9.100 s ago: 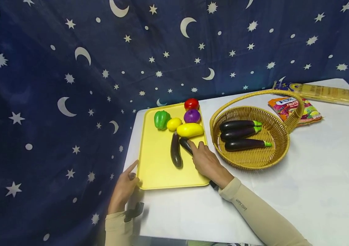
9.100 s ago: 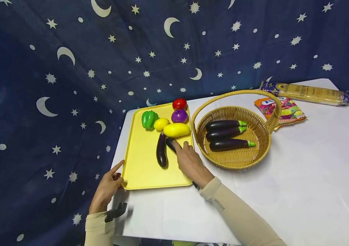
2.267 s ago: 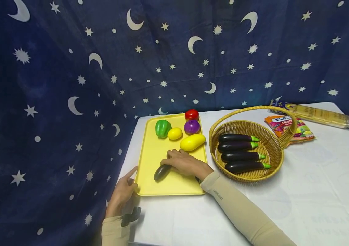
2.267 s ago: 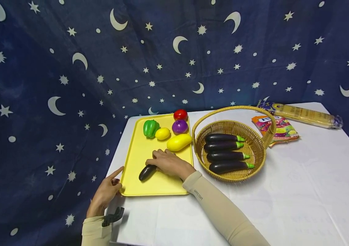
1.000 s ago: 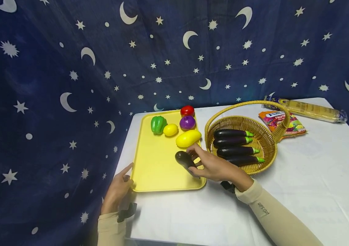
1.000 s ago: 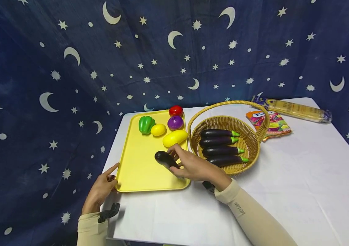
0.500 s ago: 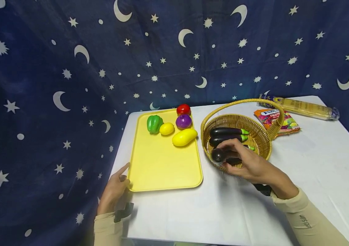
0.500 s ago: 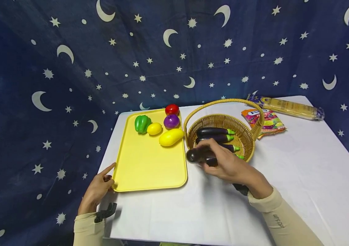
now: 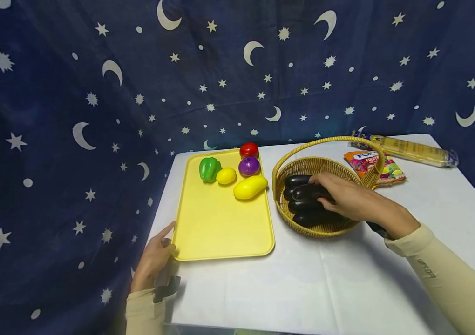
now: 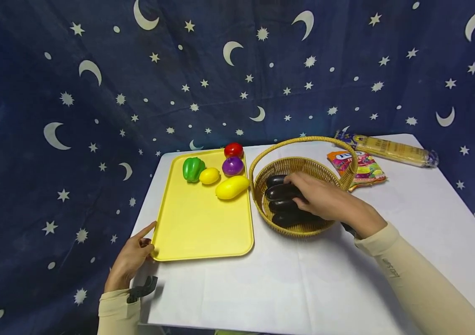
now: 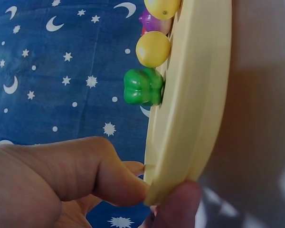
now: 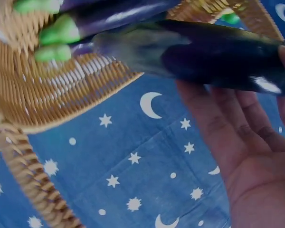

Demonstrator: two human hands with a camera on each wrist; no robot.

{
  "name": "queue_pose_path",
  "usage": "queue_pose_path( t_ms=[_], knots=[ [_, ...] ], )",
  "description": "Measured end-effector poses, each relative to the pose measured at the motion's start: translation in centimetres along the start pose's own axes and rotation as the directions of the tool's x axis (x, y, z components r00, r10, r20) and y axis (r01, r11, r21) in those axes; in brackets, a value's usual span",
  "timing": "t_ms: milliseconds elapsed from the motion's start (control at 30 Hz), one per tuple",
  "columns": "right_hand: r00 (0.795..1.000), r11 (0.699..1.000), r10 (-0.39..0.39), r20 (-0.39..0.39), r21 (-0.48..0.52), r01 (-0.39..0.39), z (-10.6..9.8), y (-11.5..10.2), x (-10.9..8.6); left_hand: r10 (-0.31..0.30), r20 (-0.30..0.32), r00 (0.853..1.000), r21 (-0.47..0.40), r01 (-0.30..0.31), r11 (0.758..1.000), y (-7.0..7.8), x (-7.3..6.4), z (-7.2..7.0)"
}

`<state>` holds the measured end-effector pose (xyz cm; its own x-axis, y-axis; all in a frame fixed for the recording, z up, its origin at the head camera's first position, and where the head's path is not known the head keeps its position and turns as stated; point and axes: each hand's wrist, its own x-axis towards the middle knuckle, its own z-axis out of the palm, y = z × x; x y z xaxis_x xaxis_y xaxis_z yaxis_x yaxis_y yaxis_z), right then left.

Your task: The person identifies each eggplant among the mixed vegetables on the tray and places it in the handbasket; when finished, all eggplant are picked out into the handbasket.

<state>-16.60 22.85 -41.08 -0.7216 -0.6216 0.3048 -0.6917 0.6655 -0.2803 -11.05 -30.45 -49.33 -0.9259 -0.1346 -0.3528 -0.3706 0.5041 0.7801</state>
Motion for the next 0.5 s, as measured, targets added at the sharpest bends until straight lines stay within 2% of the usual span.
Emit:
queue_pose_path(
  t_ms=[167,333,500],
  knots=[
    [0.995,0.993,0.003,0.100,-0.121,0.010,0.3,0.6,1.7,-0.005,0.007,1.000,0.002,0.005,1.000,0.2,0.1,-0.1],
    [0.990,0.968,-0.011,0.139,-0.245,0.045,0.3,1.3,3.7,0.000,-0.004,1.000,0.007,0.000,1.000,0.1,0.3,-0.1],
    [0.975,0.952,0.053,0.215,-0.306,0.016,0.4,2.0,5.7,-0.008,-0.008,1.000,0.015,0.009,1.000,-0.2,0.2,0.0]
  ],
)
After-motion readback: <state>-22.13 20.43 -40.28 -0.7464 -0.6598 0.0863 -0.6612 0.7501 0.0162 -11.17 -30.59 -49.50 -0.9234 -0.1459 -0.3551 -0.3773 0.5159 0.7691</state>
